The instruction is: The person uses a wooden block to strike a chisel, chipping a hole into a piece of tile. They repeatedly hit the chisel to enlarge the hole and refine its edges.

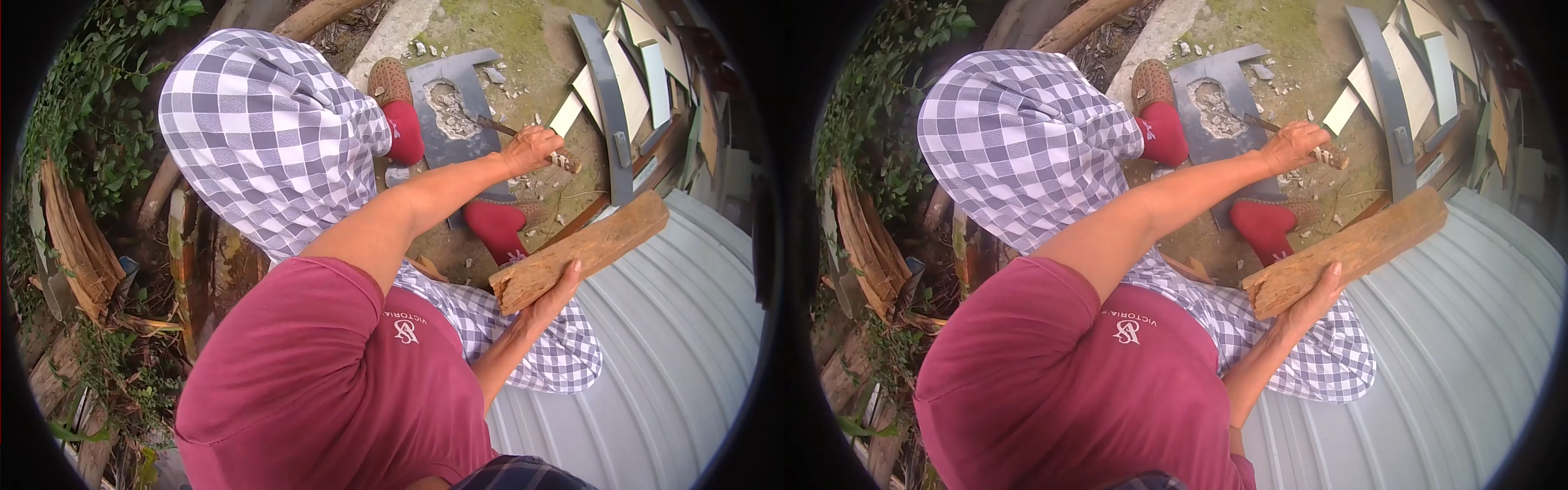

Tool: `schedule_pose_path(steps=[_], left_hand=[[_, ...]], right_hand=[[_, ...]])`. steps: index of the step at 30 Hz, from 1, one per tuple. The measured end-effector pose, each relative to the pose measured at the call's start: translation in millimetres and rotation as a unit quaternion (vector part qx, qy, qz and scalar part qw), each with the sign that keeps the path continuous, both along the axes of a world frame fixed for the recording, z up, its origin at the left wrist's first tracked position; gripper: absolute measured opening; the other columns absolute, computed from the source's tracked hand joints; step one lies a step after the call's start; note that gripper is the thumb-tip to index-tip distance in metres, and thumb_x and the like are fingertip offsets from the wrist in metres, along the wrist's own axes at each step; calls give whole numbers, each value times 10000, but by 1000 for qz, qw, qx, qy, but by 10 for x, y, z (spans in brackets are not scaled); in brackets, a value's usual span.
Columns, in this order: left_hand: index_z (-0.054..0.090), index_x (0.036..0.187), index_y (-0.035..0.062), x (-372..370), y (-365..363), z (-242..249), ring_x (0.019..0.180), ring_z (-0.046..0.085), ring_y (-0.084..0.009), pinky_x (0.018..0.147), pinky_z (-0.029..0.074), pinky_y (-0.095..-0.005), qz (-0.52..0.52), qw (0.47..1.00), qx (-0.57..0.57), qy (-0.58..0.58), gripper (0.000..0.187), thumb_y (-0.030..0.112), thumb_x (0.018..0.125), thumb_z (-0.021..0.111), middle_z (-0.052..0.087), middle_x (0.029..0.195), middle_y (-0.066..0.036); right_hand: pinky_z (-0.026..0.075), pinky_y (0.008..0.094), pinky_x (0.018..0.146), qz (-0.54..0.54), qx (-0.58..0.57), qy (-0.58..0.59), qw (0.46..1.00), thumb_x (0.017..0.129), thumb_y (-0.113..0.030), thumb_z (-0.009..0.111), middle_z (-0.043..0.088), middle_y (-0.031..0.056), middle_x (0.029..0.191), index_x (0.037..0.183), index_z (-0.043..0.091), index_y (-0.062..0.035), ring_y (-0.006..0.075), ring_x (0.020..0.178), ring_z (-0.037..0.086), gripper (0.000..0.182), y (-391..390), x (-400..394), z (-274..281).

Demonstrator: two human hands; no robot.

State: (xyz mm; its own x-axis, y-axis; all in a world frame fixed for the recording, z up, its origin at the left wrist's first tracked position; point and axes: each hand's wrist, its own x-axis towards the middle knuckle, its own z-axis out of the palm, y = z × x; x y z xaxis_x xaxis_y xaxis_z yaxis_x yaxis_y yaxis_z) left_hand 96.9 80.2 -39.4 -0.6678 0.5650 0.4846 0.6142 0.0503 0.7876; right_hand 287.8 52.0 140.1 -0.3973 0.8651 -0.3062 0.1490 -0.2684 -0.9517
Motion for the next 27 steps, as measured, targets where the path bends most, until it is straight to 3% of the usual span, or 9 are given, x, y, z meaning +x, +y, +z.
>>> schedule_pose_path(steps=[2,3,8,10,14,15,18,22,27], left_hand=[[489,922,112,53,-29,14,859,555,-274,759,431,-390,14,1000,4,5,386,48,612,710,529,829,-55],[487,913,112,78,-54,32,857,554,-269,746,427,-392,26,1000,7,14,374,49,616,705,522,815,-56],[506,910,113,101,-72,22,852,551,-265,745,414,-385,55,998,11,-7,361,51,612,700,531,823,-49],[512,913,114,89,-36,-16,850,549,-264,750,412,-383,68,997,20,-13,364,51,609,701,534,827,-45],[520,918,117,91,-78,35,871,548,-254,760,406,-377,55,998,16,-27,367,49,608,704,542,840,-39],[520,920,117,83,-109,55,883,548,-250,762,404,-376,43,999,7,-25,367,48,609,704,543,842,-39],[520,924,119,127,-138,27,886,546,-248,766,401,-376,26,1000,-6,-11,371,46,611,704,543,852,-37],[516,925,117,152,-149,10,886,544,-248,767,400,-377,12,1000,4,-6,372,46,613,705,540,859,-36],[519,940,110,138,-154,18,893,547,-258,777,404,-379,7,1000,4,3,378,39,616,700,549,882,-46]], right_hand=[[522,317,737,-7,22,31,999,889,-364,567,537,111,1052,1237,414,13,189,904,582,535,43,74,104],[521,343,752,-35,63,6,997,855,-419,572,489,151,1076,1277,351,33,220,949,563,657,-20,-14,231],[522,348,774,-36,129,27,991,851,-413,582,484,158,1085,1287,338,28,226,985,553,667,39,-90,218],[486,355,834,-1,133,28,991,859,-374,590,481,163,1135,1293,340,33,226,1022,532,646,10,-155,2],[402,328,916,132,111,-118,978,881,-301,580,475,153,1221,1328,342,28,213,1074,491,604,-113,-286,-530],[436,305,858,111,119,-93,982,866,-349,591,496,108,1162,1325,357,8,184,1011,518,627,-202,-325,-531],[420,326,903,81,73,-30,994,875,-311,582,484,143,1202,1330,344,26,205,1062,500,614,-108,-325,-197],[499,394,830,-51,73,94,992,810,-462,603,493,151,1109,1278,380,11,241,1037,533,701,101,-222,357],[468,414,886,-173,119,157,965,825,-455,596,480,170,1144,1287,371,26,258,1093,501,703,-123,-327,181]])
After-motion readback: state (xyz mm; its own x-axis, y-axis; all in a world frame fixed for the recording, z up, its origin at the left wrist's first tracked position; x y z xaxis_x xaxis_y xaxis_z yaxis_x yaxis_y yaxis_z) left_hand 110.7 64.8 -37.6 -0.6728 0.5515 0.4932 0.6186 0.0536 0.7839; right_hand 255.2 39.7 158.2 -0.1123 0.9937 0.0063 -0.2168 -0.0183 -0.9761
